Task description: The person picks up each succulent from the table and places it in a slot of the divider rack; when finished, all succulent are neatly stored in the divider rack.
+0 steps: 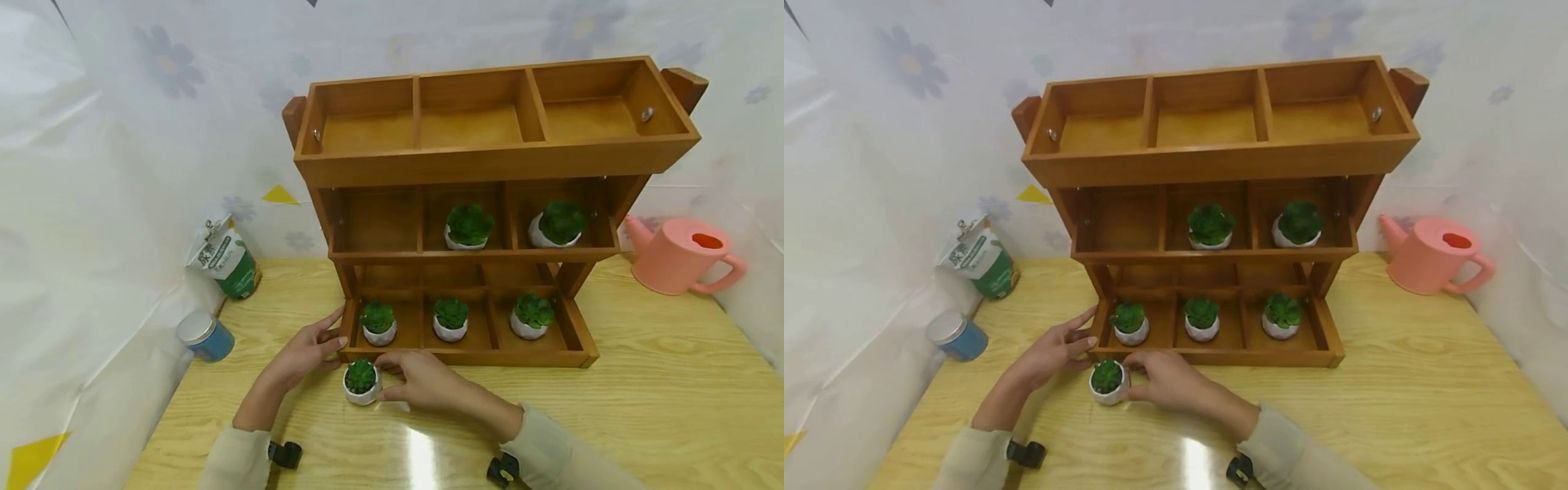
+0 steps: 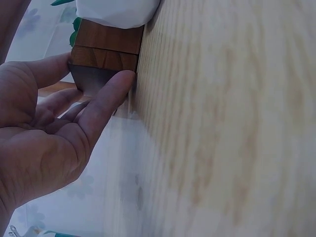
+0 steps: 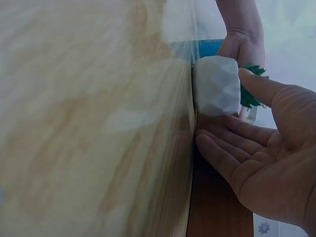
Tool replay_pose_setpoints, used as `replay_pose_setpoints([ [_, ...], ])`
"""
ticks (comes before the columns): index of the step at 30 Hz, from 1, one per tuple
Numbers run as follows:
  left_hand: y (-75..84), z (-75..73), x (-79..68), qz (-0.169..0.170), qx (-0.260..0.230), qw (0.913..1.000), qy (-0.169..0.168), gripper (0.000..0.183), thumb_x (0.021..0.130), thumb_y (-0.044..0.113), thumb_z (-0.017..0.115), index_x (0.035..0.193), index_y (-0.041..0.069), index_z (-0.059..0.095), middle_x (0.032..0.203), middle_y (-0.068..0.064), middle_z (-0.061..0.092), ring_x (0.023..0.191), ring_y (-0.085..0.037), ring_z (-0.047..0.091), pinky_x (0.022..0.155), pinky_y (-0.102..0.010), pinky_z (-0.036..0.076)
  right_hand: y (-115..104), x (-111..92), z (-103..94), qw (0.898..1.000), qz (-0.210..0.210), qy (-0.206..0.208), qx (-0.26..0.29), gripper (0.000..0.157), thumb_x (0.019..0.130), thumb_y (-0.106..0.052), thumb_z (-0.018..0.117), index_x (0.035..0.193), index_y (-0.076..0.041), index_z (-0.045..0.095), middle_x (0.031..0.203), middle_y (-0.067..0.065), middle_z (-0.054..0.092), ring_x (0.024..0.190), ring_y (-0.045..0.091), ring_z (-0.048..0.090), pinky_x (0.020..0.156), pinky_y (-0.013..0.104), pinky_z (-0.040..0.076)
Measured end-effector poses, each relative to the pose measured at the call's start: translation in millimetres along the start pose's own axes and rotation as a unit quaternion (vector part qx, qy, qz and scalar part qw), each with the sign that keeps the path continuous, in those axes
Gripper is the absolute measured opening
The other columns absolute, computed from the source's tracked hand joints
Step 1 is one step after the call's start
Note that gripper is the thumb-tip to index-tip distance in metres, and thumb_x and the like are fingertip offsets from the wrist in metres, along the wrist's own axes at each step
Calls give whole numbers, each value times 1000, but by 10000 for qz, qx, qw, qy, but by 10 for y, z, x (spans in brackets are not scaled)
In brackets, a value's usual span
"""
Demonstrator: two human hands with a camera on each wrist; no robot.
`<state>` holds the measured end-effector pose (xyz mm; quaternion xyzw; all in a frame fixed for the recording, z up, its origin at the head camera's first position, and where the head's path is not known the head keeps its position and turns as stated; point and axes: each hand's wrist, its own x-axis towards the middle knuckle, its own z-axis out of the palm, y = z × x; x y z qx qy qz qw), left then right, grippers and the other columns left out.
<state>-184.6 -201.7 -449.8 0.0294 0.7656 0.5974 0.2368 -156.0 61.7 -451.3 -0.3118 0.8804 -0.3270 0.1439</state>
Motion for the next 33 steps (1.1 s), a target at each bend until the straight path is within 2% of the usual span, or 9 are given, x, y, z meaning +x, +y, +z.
replay_pose_setpoints([
  [7, 5, 7, -1, -29, -43, 10000, 43, 69, 105, 20, 58, 162, 33, 23, 164, -24, 27, 148, -44, 35, 99, -51, 55, -31, 43, 13, 9997, -211, -69, -85, 63, 90, -41, 77, 143, -14, 59, 138, -2, 66, 127, 15, 61, 105, 37, 52],
  [16, -14, 14, 11, -62, -114, 9999, 73, 68, 105, 19, 58, 162, 35, 25, 165, -23, 26, 149, -42, 34, 100, -50, 55, -81, 126, 66, 9993, -351, -84, -138, 56, 86, -44, 81, 135, -23, 63, 127, -12, 69, 119, 7, 63, 101, 32, 52],
  [23, -7, -2, -3, -11, -42, 10000, 24, 68, 105, 20, 57, 163, 33, 22, 165, -24, 25, 149, -43, 32, 99, -50, 55, -136, 178, 95, 9989, -303, -229, -290, 61, 85, -37, 82, 139, -21, 60, 131, -10, 67, 119, 7, 62, 103, 31, 51],
  [33, -4, 13, -6, -41, -69, 10000, 49, 68, 105, 19, 57, 162, 35, 24, 165, -22, 27, 150, -42, 32, 100, -50, 55, -146, 172, 121, 9987, -317, -174, -373, 63, 85, -37, 82, 141, -20, 60, 133, -9, 67, 120, 10, 62, 104, 33, 51],
])
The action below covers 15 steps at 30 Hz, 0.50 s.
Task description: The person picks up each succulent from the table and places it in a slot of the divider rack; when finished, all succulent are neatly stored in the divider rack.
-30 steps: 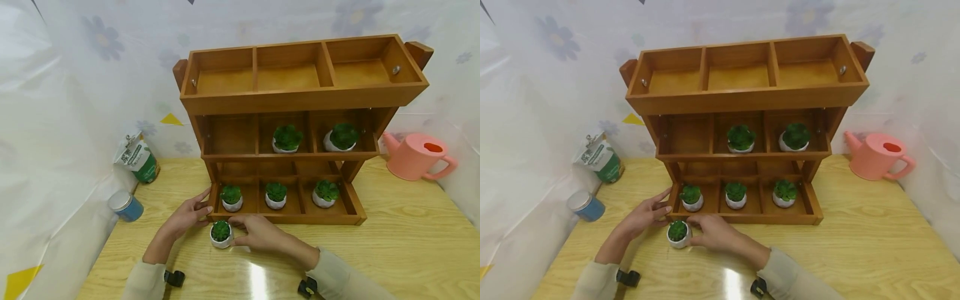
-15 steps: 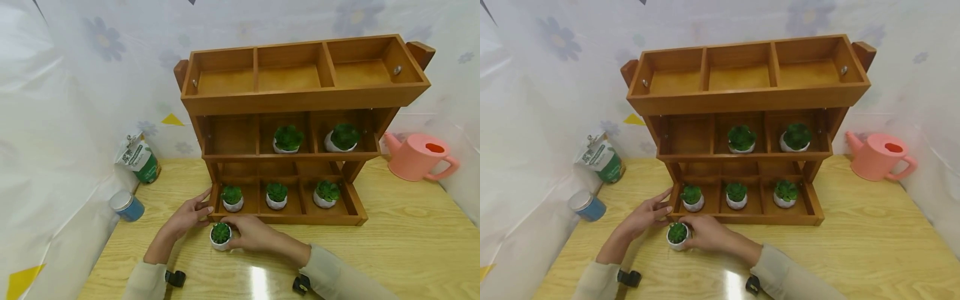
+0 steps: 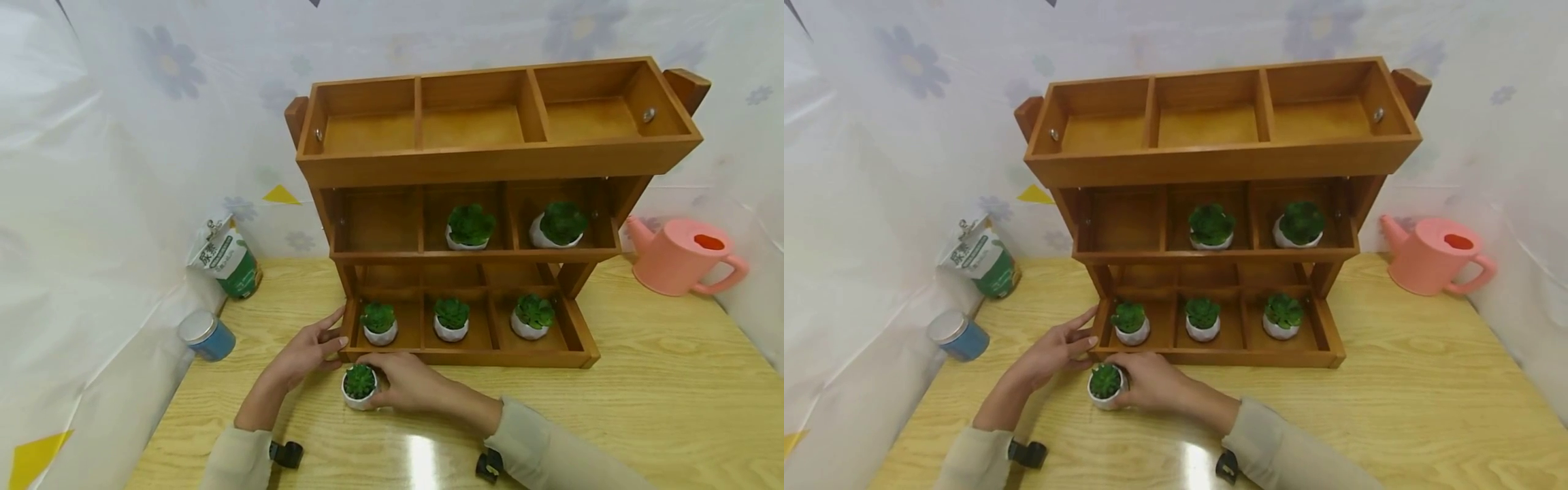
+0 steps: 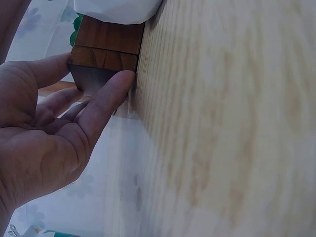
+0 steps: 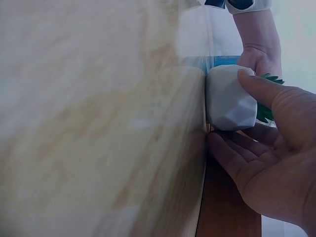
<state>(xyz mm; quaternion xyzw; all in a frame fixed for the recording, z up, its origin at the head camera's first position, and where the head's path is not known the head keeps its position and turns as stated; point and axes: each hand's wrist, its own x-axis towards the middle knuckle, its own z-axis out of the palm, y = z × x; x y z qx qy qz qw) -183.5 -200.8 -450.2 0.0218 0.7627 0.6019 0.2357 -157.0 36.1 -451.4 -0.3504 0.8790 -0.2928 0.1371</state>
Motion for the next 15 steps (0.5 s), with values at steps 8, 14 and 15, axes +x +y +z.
replay_pose_setpoints([
  [8, 7, -2, -3, 7, 61, 10000, 37, 67, 106, 19, 56, 162, 34, 23, 165, -23, 26, 149, -43, 33, 99, -50, 55, 24, -51, -17, 9995, -47, 38, 323, 62, 82, -34, 84, 139, -20, 63, 127, -9, 70, 109, 2, 64, 92, 22, 53],
  [14, 6, -7, -4, 3, 92, 10000, -27, 69, 106, 19, 55, 163, 32, 20, 166, -25, 23, 149, -44, 32, 101, -50, 54, 40, -113, -79, 9974, -52, 154, 706, 57, 81, -33, 84, 135, -23, 66, 120, -10, 72, 101, -1, 66, 86, 19, 54],
  [15, 9, -7, -4, -3, 97, 9999, -27, 69, 106, 19, 55, 163, 32, 19, 166, -25, 23, 149, -44, 32, 101, -50, 54, 40, -126, -100, 9972, -44, 168, 723, 57, 81, -34, 83, 134, -24, 66, 119, -11, 72, 102, -1, 66, 86, 19, 54],
])
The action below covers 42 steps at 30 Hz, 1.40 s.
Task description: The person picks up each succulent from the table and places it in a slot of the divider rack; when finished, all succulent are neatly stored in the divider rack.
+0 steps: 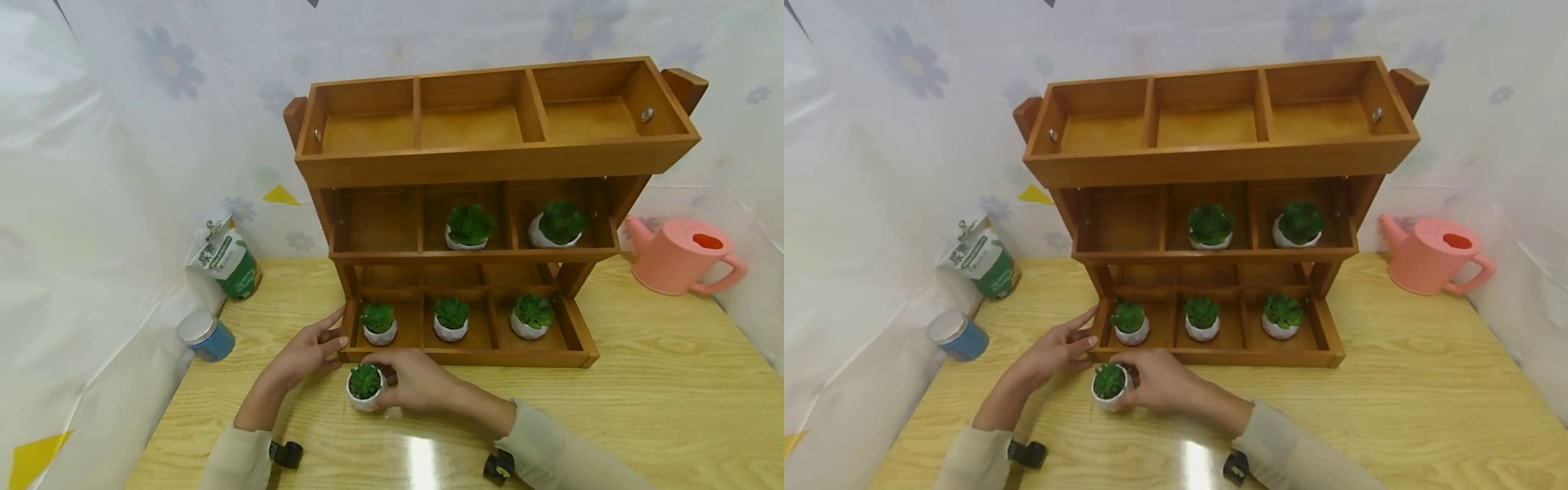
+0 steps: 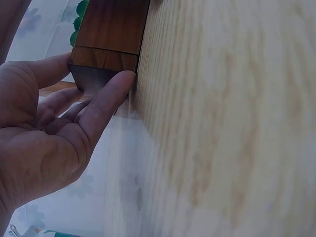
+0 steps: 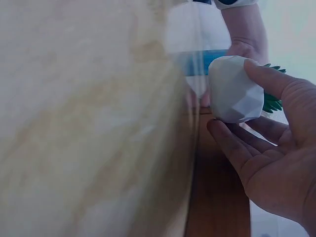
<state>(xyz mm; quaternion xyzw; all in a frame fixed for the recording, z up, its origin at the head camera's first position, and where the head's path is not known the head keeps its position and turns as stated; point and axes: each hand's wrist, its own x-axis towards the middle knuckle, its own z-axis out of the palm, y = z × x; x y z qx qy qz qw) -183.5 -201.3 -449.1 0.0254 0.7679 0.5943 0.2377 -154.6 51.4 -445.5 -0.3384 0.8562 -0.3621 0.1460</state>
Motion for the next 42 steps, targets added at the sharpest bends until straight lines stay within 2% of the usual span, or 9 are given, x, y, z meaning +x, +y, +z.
replay_pose_setpoints([
  [4, 2, 4, -2, 5, 15, 10000, 42, 68, 106, 19, 56, 163, 32, 21, 165, -26, 24, 148, -44, 33, 99, -50, 55, -39, -50, -114, 10000, 25, 67, -36, 59, 83, -37, 82, 137, -25, 64, 122, -14, 71, 107, 0, 65, 90, 23, 54],
  [10, 3, 13, -1, -23, 2, 9999, 100, 68, 105, 19, 57, 162, 36, 24, 164, -23, 28, 147, -42, 37, 97, -48, 57, -136, -97, -322, 9997, 24, 218, 128, 65, 86, -36, 80, 145, -21, 59, 130, -8, 69, 114, 8, 67, 95, 31, 56],
  [15, -5, 8, 7, 31, 23, 10000, 38, 68, 105, 19, 57, 162, 35, 23, 164, -24, 28, 146, -42, 39, 97, -47, 57, -213, -107, -488, 9983, -51, 435, 376, 64, 84, -35, 83, 142, -22, 61, 128, -9, 70, 111, 8, 69, 92, 32, 58],
  [23, -2, 3, 7, 6, -25, 10000, 52, 68, 105, 18, 57, 162, 35, 23, 163, -23, 32, 145, -41, 42, 95, -47, 58, -335, -122, -740, 9954, -268, 864, 312, 58, 82, -38, 85, 135, -30, 65, 120, -15, 71, 106, 4, 68, 92, 36, 59],
  [27, 0, 5, 3, 7, -37, 10000, 67, 68, 105, 19, 57, 162, 34, 22, 163, -23, 31, 146, -41, 40, 96, -48, 58, -395, -138, -858, 9935, -435, 966, 428, 60, 82, -38, 86, 136, -26, 64, 122, -11, 71, 107, 6, 68, 93, 42, 59],
  [30, -1, 7, 5, 31, -51, 10000, 63, 69, 105, 19, 57, 162, 33, 22, 164, -24, 28, 148, -41, 37, 96, -48, 57, -435, -141, -939, 9922, -432, 1032, 541, 59, 82, -35, 86, 136, -25, 65, 122, -9, 71, 107, 7, 68, 92, 42, 59],
  [37, -11, 13, 9, 11, -121, 9999, 39, 68, 105, 18, 58, 162, 34, 24, 165, -24, 26, 149, -41, 34, 98, -47, 57, -494, -138, -1097, 9907, -313, 1210, 543, 58, 82, -33, 86, 135, -28, 65, 123, -12, 71, 109, 6, 69, 93, 32, 58],
  [42, -12, 1, 8, 21, -122, 9999, 36, 69, 105, 19, 58, 162, 33, 23, 165, -25, 25, 149, -41, 34, 97, -47, 57, -544, -132, -1194, 9898, -300, 1257, 607, 59, 82, -33, 86, 137, -25, 64, 125, -9, 70, 112, 9, 69, 95, 34, 58],
])
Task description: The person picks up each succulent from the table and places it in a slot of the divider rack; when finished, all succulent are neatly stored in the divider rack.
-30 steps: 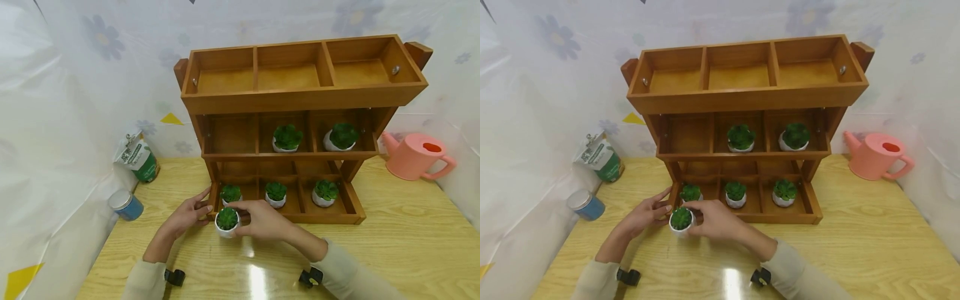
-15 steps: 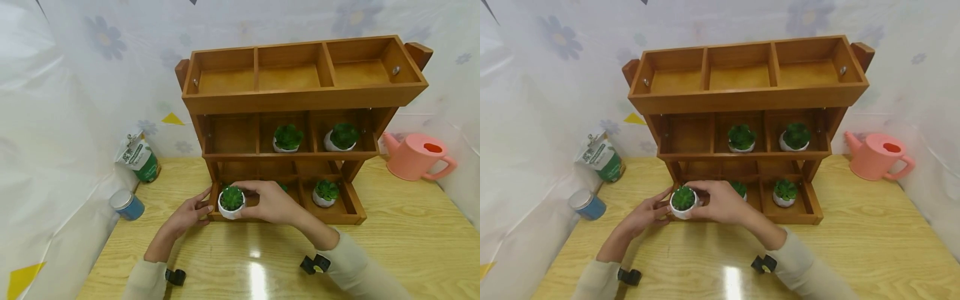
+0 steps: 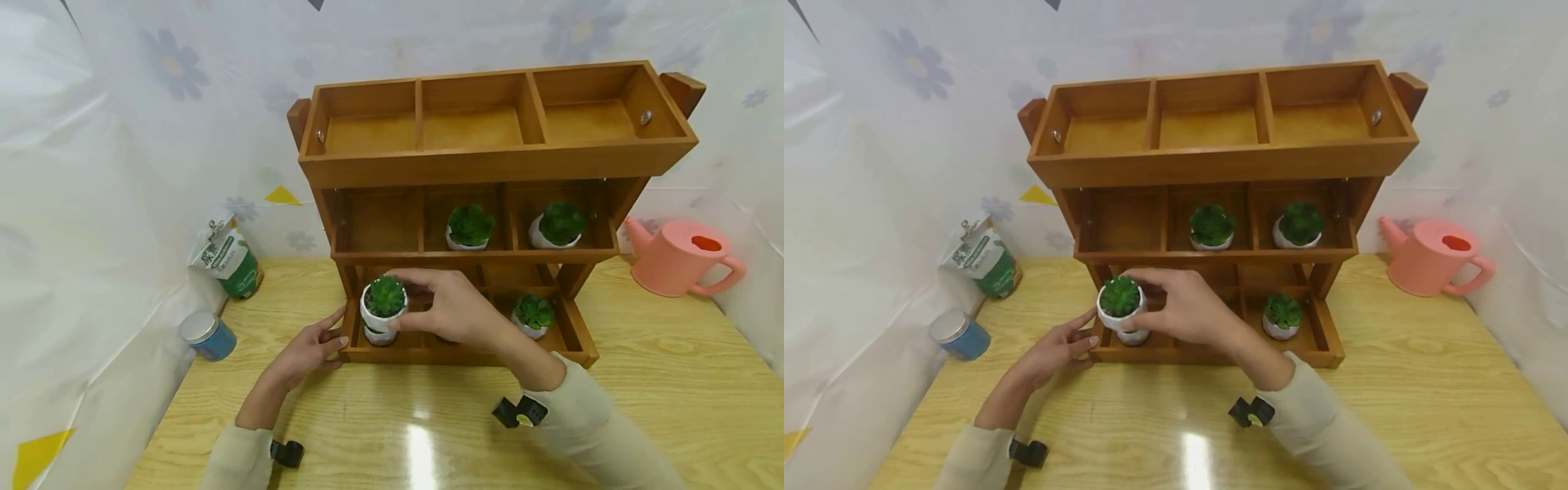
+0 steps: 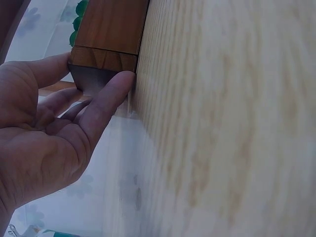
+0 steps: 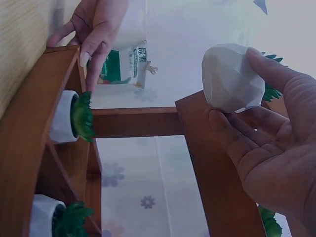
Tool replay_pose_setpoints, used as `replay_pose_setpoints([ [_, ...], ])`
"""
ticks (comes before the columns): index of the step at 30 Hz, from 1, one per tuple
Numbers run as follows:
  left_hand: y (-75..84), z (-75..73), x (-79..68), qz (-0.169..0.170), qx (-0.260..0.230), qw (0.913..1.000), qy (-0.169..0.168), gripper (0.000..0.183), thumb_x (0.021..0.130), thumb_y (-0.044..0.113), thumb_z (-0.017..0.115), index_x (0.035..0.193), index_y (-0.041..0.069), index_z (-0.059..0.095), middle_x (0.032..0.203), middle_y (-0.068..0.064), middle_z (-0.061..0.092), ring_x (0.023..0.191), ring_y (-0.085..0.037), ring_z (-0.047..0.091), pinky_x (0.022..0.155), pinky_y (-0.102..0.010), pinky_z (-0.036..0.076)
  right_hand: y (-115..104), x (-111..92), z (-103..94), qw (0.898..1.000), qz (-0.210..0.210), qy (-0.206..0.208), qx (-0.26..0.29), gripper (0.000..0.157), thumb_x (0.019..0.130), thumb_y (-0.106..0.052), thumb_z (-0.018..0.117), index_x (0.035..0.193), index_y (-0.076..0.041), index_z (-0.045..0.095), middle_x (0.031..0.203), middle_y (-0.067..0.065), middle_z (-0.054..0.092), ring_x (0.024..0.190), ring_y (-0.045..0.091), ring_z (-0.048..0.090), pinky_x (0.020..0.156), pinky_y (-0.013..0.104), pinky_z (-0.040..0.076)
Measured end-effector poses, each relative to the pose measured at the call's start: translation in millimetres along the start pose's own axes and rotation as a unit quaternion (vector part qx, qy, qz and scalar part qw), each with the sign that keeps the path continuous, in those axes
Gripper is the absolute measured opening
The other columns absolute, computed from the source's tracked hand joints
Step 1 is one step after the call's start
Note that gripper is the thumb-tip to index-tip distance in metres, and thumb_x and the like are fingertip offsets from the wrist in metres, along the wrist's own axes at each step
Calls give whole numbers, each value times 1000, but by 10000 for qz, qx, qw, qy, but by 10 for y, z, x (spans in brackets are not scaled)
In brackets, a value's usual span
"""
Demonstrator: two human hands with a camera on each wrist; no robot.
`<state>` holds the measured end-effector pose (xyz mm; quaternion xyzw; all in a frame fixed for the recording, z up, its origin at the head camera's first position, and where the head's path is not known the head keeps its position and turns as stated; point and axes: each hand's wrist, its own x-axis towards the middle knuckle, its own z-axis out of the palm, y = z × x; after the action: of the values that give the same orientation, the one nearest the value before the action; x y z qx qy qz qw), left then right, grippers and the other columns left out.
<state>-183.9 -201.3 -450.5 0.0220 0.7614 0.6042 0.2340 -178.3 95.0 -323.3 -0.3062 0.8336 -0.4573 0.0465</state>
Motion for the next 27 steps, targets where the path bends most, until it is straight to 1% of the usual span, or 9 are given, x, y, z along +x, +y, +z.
replay_pose_setpoints([
  [5, -1, 0, 4, -55, -16, 10000, 60, 68, 105, 19, 58, 162, 34, 24, 165, -24, 26, 148, -40, 36, 97, -46, 57, -70, 55, -85, 9996, -111, 128, -212, 61, 81, -32, 87, 138, -23, 64, 129, -7, 68, 114, 11, 69, 96, 35, 58],
  [8, -7, 4, 9, -69, -24, 10000, 49, 68, 105, 18, 58, 161, 35, 25, 165, -23, 26, 149, -40, 36, 97, -46, 57, -112, 91, -135, 9995, -117, 180, -245, 63, 81, -33, 87, 139, -24, 63, 131, -7, 67, 116, 11, 68, 96, 36, 58],
  [12, -8, 8, 10, -52, 3, 10000, 8, 68, 105, 19, 58, 162, 35, 24, 165, -23, 26, 148, -40, 36, 97, -46, 57, -161, 149, -205, 9992, -68, 255, -302, 64, 82, -34, 86, 140, -24, 61, 130, -7, 68, 116, 12, 68, 97, 37, 58],
  [17, -6, 6, 4, -57, 3, 10000, 5, 68, 105, 20, 58, 162, 35, 24, 165, -23, 26, 148, -40, 36, 98, -47, 57, -229, 233, -280, 9984, 24, 345, -441, 67, 84, -34, 85, 143, -20, 58, 129, -4, 69, 116, 14, 69, 96, 38, 58],
  [20, -5, 8, 4, -55, 1, 10000, -13, 68, 105, 20, 58, 162, 35, 24, 165, -22, 26, 148, -40, 36, 98, -47, 56, -265, 274, -312, 9982, 115, 381, -448, 68, 84, -35, 84, 144, -18, 57, 128, -2, 70, 116, 15, 69, 95, 39, 59],
  [27, -10, 4, 4, -28, 37, 10000, -35, 68, 105, 21, 58, 162, 36, 23, 166, -21, 25, 149, -40, 35, 99, -48, 56, -301, 381, -374, 9963, 178, 511, -669, 70, 85, -36, 83, 145, -15, 55, 125, 1, 71, 114, 17, 70, 94, 38, 59],
])
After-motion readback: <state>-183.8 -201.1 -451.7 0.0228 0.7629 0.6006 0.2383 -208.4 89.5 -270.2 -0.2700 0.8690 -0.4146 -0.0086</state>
